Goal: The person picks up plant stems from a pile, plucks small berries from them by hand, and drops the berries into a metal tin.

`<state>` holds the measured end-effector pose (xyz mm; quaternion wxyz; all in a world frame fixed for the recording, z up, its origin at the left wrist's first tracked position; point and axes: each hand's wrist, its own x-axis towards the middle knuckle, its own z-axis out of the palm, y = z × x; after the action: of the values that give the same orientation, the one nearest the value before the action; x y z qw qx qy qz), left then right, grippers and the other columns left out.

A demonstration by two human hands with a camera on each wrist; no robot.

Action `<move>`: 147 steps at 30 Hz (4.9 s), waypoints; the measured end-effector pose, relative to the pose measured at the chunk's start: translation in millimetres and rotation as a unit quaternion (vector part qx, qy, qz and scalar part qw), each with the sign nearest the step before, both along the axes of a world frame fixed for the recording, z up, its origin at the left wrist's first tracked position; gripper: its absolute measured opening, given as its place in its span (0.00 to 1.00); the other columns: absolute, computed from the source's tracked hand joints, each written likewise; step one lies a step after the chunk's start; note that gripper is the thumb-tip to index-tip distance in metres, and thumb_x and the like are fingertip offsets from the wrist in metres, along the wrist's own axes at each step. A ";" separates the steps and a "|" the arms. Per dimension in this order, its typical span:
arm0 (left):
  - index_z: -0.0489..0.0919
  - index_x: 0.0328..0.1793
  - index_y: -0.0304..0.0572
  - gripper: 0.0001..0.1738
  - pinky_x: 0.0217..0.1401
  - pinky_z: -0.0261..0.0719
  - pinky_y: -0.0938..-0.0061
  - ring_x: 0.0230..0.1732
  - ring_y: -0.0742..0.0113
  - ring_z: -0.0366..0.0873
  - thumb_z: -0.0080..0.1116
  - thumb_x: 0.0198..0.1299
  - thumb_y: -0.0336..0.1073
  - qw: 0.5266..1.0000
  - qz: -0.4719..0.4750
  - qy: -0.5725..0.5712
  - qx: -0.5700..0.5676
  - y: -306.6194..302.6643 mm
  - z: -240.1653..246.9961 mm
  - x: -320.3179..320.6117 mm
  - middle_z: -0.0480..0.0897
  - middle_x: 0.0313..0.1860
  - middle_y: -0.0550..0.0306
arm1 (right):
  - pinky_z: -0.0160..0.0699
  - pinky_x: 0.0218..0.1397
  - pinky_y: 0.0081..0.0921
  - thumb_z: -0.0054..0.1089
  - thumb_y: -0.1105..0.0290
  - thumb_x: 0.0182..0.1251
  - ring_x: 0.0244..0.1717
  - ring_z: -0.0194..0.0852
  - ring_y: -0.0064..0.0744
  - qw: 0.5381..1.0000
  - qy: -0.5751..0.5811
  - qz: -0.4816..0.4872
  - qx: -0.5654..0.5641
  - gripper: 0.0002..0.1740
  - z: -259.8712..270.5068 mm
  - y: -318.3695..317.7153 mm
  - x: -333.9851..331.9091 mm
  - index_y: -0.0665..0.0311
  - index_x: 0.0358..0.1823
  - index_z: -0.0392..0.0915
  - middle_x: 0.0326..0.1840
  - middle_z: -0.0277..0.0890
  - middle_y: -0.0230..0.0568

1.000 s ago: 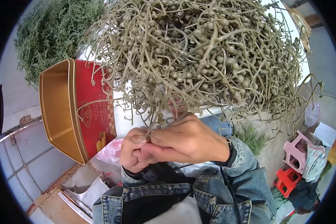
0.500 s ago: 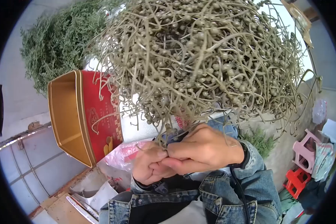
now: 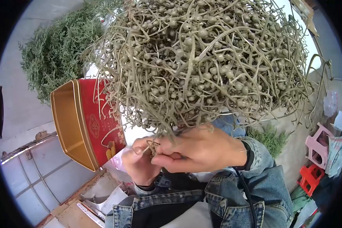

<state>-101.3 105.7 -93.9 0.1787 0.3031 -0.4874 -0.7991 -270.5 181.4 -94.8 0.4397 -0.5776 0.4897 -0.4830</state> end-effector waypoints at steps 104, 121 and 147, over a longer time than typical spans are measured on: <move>0.71 0.34 0.30 0.07 0.23 0.60 0.79 0.19 0.78 0.60 0.54 0.61 0.27 0.973 0.094 -0.149 -0.147 24.2 -10.5 -20.1 0.64 0.16 0.66 | 0.56 0.25 0.18 0.62 0.73 0.63 0.23 0.55 0.13 0.953 -0.087 -0.167 0.237 0.06 -23.7 33.3 18.6 0.69 0.37 0.77 0.18 0.63 0.25; 0.74 0.32 0.29 0.19 0.20 0.55 0.77 0.15 0.75 0.61 0.43 0.71 0.39 0.988 -0.033 -0.043 -0.147 15.3 -8.2 14.0 0.70 0.16 0.63 | 0.60 0.29 0.17 0.67 0.79 0.59 0.27 0.59 0.14 0.943 -0.299 -0.087 0.119 0.09 -39.2 15.3 26.6 0.69 0.37 0.75 0.33 0.69 0.27; 0.70 0.21 0.33 0.14 0.19 0.51 0.78 0.15 0.77 0.57 0.50 0.60 0.32 0.948 -0.048 0.058 0.309 -2.4 -12.0 22.7 0.66 0.15 0.63 | 0.60 0.18 0.32 0.69 0.73 0.54 0.14 0.64 0.37 0.983 -0.014 -0.112 -0.145 0.10 -37.6 10.4 33.1 0.63 0.21 0.76 0.14 0.64 0.34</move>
<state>-78.6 103.3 -105.9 0.0658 0.2733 -0.2193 -0.9343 -237.4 191.8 -132.3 0.3007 -0.5698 0.4700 -0.6033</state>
